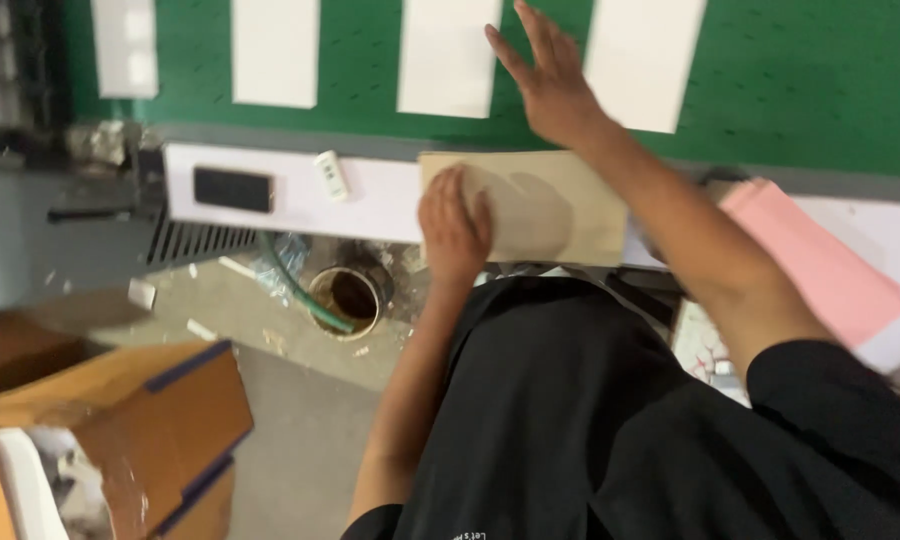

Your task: The recorder is operating a paper printing or processing machine and manually sorting/collecting paper sheets.

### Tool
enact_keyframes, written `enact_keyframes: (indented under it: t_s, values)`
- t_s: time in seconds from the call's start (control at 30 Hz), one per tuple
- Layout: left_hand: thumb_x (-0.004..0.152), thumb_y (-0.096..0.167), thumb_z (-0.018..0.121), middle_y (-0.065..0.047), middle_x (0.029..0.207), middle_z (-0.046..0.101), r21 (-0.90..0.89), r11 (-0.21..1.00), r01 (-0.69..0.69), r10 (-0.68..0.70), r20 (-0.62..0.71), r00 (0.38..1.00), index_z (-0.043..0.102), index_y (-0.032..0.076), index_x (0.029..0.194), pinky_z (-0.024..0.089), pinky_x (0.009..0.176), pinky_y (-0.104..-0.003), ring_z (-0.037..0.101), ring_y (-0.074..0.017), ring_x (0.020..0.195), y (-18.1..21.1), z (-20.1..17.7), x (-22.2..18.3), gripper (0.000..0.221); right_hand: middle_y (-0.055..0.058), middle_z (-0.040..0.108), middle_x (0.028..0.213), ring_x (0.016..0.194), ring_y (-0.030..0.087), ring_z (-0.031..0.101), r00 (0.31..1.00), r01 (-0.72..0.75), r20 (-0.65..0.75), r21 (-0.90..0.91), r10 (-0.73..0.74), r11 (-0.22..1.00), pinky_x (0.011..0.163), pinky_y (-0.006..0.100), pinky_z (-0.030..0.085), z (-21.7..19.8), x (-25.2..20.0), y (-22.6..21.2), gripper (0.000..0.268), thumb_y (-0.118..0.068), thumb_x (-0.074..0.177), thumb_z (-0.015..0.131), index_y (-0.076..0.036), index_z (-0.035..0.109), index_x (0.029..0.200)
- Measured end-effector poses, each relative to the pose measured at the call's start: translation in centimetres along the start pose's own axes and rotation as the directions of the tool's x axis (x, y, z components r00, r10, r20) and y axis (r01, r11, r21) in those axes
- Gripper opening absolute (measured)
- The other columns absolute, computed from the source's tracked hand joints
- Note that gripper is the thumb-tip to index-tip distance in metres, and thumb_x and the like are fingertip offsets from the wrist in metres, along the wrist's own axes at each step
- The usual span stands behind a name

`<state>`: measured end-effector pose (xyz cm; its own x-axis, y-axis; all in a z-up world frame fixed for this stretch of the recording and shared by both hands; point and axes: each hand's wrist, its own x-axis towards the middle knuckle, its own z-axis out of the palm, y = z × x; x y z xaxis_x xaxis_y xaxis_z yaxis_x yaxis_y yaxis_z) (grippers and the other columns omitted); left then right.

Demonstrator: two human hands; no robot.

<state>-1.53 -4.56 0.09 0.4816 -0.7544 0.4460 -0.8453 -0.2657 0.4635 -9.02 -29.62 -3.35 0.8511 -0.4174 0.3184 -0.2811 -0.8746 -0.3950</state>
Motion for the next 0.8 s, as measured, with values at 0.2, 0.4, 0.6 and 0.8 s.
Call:
enact_keyframes:
  t_s: [0.2,0.4,0.6,0.8]
  values:
    - [0.093,0.015,0.065,-0.017,0.14,0.058,-0.072,0.993,0.089,-0.089,0.013,0.996,0.052,0.0,0.142,0.039,0.118,-0.048,0.053,-0.0353,0.136,0.9,-1.5,0.8,0.053,0.007,0.023,0.178,0.163,0.027,0.025,0.774,0.619,0.441,-0.378,-0.455,0.688,0.128,0.05,0.027,5.8,2.4,4.6,0.073,-0.015,0.094,0.071,-0.032,0.04,0.158]
    - [0.097,0.017,0.069,-0.014,0.142,0.057,-0.082,0.993,0.09,-0.091,-0.013,0.996,0.052,0.002,0.143,0.04,0.117,-0.047,0.052,-0.0336,0.137,1.1,-1.8,1.0,0.051,0.011,0.049,0.158,0.145,0.03,0.04,0.9,0.408,0.02,-0.395,-0.436,0.823,0.12,0.053,0.029,-1.5,5.9,0.7,0.017,-0.018,0.095,0.079,-0.012,0.072,0.109]
    - [0.093,0.028,0.074,-0.012,0.138,0.056,-0.261,0.893,0.367,-0.368,0.05,0.929,0.066,0.009,0.128,0.039,0.111,-0.045,0.053,-0.034,0.13,1.2,-1.1,3.1,0.04,0.007,0.059,0.148,0.143,0.031,0.044,0.969,0.121,-0.207,-0.082,-0.136,0.989,0.115,0.052,0.03,-14.9,5.7,-8.6,0.013,-0.009,0.089,0.079,-0.003,0.069,0.088]
    - [0.111,0.038,0.059,-0.016,0.15,0.049,-0.701,0.615,0.361,-0.317,0.199,0.927,0.064,0.007,0.135,0.037,0.12,-0.04,0.046,-0.029,0.142,-4.4,6.2,7.7,0.04,0.01,0.059,0.144,0.138,0.029,0.043,0.931,-0.124,-0.267,0.411,0.249,0.903,0.119,0.046,0.036,-25.0,-0.8,-14.6,0.027,-0.023,0.103,0.077,0.002,0.072,0.095]
